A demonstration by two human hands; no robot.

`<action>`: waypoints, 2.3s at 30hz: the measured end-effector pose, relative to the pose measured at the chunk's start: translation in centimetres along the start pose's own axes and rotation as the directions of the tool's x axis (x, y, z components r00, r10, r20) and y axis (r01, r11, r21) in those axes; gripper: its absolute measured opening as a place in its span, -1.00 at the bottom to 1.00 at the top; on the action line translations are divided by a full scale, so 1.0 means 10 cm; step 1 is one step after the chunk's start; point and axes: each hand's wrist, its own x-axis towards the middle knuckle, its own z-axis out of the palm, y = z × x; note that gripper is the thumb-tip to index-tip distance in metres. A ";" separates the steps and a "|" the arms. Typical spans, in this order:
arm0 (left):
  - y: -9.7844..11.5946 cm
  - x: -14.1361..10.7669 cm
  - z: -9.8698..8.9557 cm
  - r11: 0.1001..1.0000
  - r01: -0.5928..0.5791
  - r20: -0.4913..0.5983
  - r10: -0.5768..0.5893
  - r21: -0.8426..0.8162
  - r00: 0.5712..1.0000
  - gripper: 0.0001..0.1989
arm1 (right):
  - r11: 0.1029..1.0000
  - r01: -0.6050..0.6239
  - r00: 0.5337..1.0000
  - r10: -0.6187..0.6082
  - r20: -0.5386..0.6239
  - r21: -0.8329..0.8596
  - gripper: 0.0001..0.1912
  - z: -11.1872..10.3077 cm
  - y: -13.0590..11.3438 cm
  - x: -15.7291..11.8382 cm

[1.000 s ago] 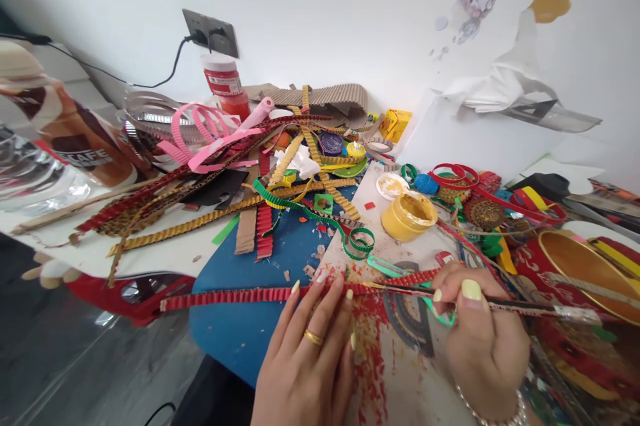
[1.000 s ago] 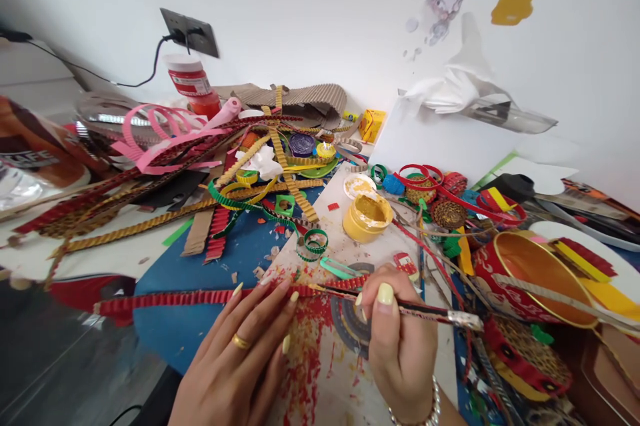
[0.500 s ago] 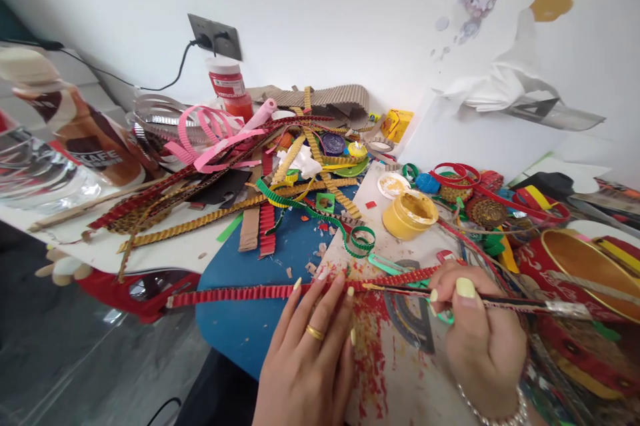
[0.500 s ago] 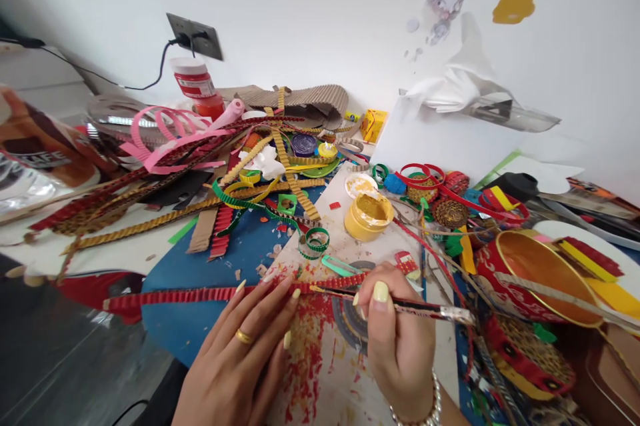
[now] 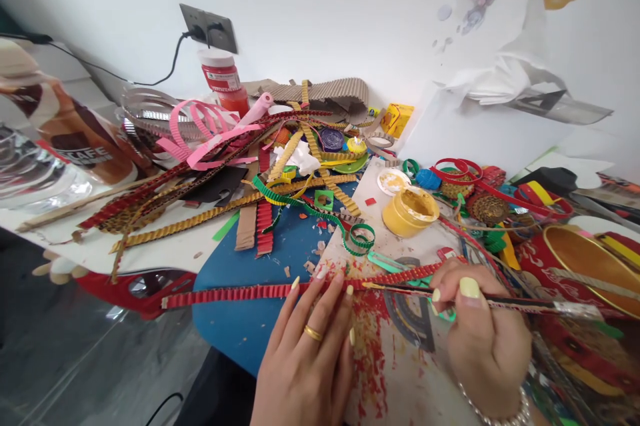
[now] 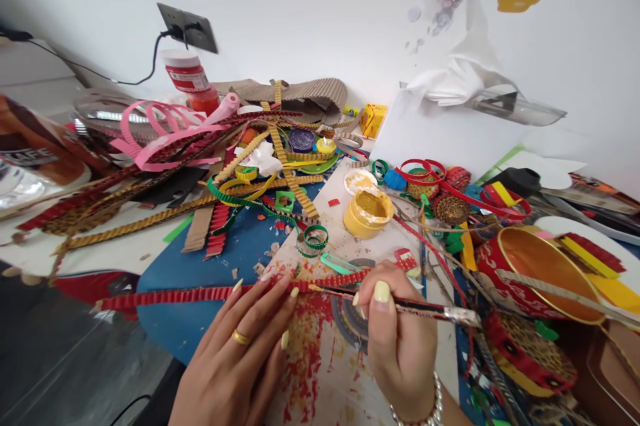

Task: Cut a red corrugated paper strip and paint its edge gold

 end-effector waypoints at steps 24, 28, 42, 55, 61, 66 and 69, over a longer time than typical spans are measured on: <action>0.00 -0.03 -0.02 1.000 0.009 0.011 -0.009 -0.004 1.000 -0.56 | 0.998 -0.016 1.000 0.018 -0.018 0.065 -0.70 -0.03 0.02 -0.02; 0.00 -0.02 -0.03 1.000 0.003 0.029 -0.003 0.005 1.000 -0.55 | 0.999 -0.019 1.000 0.019 0.000 0.042 -0.69 -0.03 0.01 -0.02; 0.02 -0.02 -0.02 1.000 0.004 0.031 -0.004 -0.002 0.999 -0.55 | 0.999 -0.021 1.000 0.021 0.002 0.041 -0.70 -0.03 -0.01 -0.01; 0.03 0.03 -0.03 1.000 0.011 -0.008 -0.010 0.010 1.000 -0.60 | 1.000 -0.006 0.999 0.007 0.046 -0.016 -0.71 -0.02 -0.01 0.01; 0.01 0.00 -0.03 1.000 0.010 0.001 -0.010 -0.008 1.000 -0.57 | 0.999 0.001 0.999 0.001 0.049 -0.035 -0.72 -0.01 -0.01 0.02; 0.00 -0.03 -0.02 1.000 0.003 0.023 -0.003 -0.003 1.000 -0.55 | 0.999 0.005 0.998 -0.002 0.060 -0.047 -0.72 -0.01 -0.01 0.03; 0.01 -0.03 -0.02 1.000 0.007 0.012 -0.007 -0.007 1.000 -0.56 | 0.999 -0.002 0.999 0.004 0.051 -0.041 -0.72 -0.01 -0.02 0.03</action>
